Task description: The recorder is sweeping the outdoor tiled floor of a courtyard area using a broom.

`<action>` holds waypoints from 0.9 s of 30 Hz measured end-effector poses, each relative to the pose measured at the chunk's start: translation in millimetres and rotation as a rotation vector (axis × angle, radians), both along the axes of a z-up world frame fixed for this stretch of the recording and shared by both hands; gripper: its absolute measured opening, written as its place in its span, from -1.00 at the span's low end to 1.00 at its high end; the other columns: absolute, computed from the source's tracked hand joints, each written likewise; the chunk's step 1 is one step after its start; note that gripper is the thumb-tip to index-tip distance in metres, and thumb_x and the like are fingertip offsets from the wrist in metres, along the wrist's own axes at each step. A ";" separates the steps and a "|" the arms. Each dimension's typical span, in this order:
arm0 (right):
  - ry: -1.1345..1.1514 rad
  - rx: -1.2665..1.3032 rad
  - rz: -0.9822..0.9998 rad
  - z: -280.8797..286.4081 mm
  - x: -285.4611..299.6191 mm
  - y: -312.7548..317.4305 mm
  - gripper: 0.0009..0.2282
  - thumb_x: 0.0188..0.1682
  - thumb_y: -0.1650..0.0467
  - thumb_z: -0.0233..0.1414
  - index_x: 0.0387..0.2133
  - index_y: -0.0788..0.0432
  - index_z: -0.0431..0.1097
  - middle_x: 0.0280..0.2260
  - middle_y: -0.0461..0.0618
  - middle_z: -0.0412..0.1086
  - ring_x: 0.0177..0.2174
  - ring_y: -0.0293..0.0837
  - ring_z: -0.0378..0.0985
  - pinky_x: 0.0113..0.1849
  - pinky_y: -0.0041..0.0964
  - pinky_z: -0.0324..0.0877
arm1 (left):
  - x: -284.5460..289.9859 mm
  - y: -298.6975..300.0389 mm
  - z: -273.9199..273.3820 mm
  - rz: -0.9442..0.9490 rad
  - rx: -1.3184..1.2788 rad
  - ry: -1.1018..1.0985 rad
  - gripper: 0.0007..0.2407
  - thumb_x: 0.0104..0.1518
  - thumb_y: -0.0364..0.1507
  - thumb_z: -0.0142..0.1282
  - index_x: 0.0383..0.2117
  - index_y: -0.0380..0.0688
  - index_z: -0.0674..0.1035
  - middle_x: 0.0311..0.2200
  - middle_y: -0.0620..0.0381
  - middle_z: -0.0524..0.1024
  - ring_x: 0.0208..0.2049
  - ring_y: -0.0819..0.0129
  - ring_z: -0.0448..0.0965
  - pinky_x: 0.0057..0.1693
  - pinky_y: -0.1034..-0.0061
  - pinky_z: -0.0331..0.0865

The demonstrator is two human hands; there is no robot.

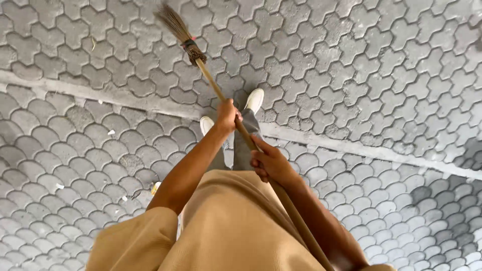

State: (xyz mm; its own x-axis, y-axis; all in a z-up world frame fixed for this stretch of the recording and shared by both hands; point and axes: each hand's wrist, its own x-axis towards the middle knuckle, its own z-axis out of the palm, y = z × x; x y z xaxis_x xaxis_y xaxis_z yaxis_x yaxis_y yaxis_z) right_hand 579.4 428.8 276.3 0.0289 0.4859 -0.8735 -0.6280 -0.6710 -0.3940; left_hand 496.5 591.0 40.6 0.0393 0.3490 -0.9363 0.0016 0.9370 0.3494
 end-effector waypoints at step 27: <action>-0.165 -0.134 0.031 18.0 144.3 49.1 -0.52 0.10 0.44 -0.14 0.31 -0.19 0.10 -0.61 0.02 0.20 -0.77 -0.19 0.24 -0.89 -0.26 0.28 | 204.7 12.1 -93.4 -1.136 0.697 0.286 -0.83 -0.13 -0.60 0.40 -0.58 -0.25 0.54 -0.73 0.09 0.53 -0.69 0.14 0.63 -0.55 0.23 0.55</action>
